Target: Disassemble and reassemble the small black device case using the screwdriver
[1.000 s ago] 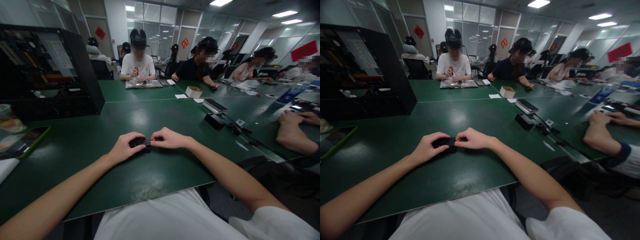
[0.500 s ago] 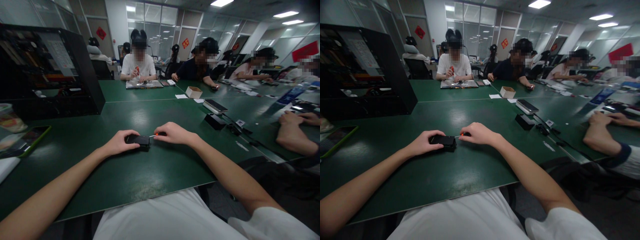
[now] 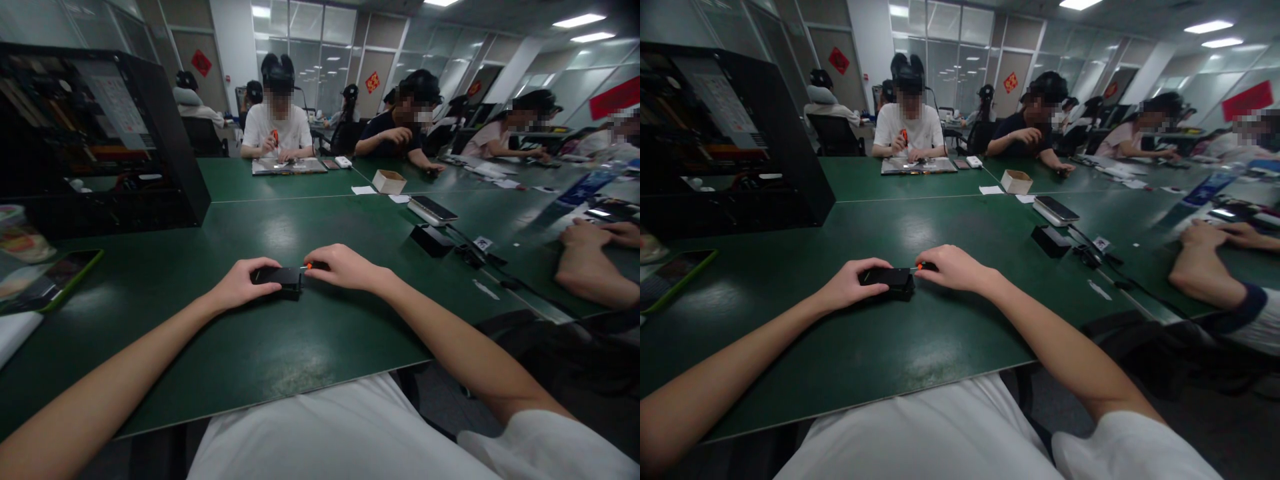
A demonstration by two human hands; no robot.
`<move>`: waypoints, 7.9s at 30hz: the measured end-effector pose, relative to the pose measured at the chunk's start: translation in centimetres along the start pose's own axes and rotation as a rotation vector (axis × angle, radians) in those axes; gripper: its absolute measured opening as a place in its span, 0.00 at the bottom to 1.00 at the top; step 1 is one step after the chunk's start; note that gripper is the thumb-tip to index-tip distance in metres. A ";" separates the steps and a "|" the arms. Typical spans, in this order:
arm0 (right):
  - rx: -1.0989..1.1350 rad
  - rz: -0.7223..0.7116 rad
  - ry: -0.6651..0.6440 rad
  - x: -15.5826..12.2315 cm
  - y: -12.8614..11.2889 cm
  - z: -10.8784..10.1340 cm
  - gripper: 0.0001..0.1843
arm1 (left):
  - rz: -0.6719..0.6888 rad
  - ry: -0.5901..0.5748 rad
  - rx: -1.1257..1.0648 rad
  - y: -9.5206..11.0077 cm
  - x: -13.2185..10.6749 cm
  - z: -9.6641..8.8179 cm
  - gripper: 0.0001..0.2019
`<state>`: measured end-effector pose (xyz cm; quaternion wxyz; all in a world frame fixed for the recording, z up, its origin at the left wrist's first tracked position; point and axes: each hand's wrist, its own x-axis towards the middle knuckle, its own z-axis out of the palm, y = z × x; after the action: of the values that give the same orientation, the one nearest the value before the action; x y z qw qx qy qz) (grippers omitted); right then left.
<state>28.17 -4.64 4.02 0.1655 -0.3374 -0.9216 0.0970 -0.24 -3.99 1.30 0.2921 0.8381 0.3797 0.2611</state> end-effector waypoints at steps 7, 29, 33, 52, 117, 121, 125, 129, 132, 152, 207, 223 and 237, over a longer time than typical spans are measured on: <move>0.056 -0.064 0.018 0.0 0.1 0.3 0.14 | 0.043 -0.052 0.009 0.2 0.1 -0.2 0.24; -0.086 0.029 -0.014 0.2 0.6 1.5 0.14 | -0.021 -0.091 0.018 -0.8 0.0 -2.0 0.28; -0.149 0.037 -0.052 0.0 1.0 1.1 0.12 | -0.023 -0.087 0.013 -0.8 0.0 -1.9 0.27; -0.193 0.001 0.070 -0.1 0.4 1.5 0.18 | 0.026 0.026 0.053 -0.6 0.0 -0.9 0.21; -0.644 0.772 0.393 -28.3 10.6 -1.9 0.29 | 0.315 -0.060 0.381 0.1 -0.4 1.5 0.12; -0.712 0.819 0.461 -26.2 9.7 -1.9 0.29 | 0.339 -0.056 0.315 0.6 -0.5 1.6 0.12; -0.652 0.591 0.580 -22.4 5.4 -1.4 0.23 | 0.399 -0.029 0.233 1.8 -1.3 2.4 0.12; -0.070 0.332 0.449 -17.5 -2.1 0.6 0.26 | 0.569 -0.110 0.288 4.8 -2.4 4.7 0.13; 0.157 0.219 0.222 -15.1 -6.6 2.2 0.31 | 0.684 -0.139 0.359 7.0 -3.1 7.2 0.17; -0.333 0.561 0.488 -20.6 4.3 -3.6 0.24 | 0.526 -0.163 0.205 6.5 -2.3 7.5 0.15; -0.778 0.663 0.422 -25.6 9.2 -2.3 0.23 | 0.715 -0.212 0.265 6.3 -2.1 7.4 0.10; -0.499 0.851 0.084 -20.4 17.7 -10.0 0.23 | 0.706 -0.228 0.246 6.3 -2.0 7.5 0.09; -0.388 0.658 0.260 -11.4 9.2 -8.7 0.34 | 0.622 -0.167 0.228 6.2 -2.1 7.8 0.08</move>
<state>45.04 -4.57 6.65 0.1742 -0.6490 -0.7368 -0.0746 6.67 -11.26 -0.31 0.1327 0.9595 0.1074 0.2241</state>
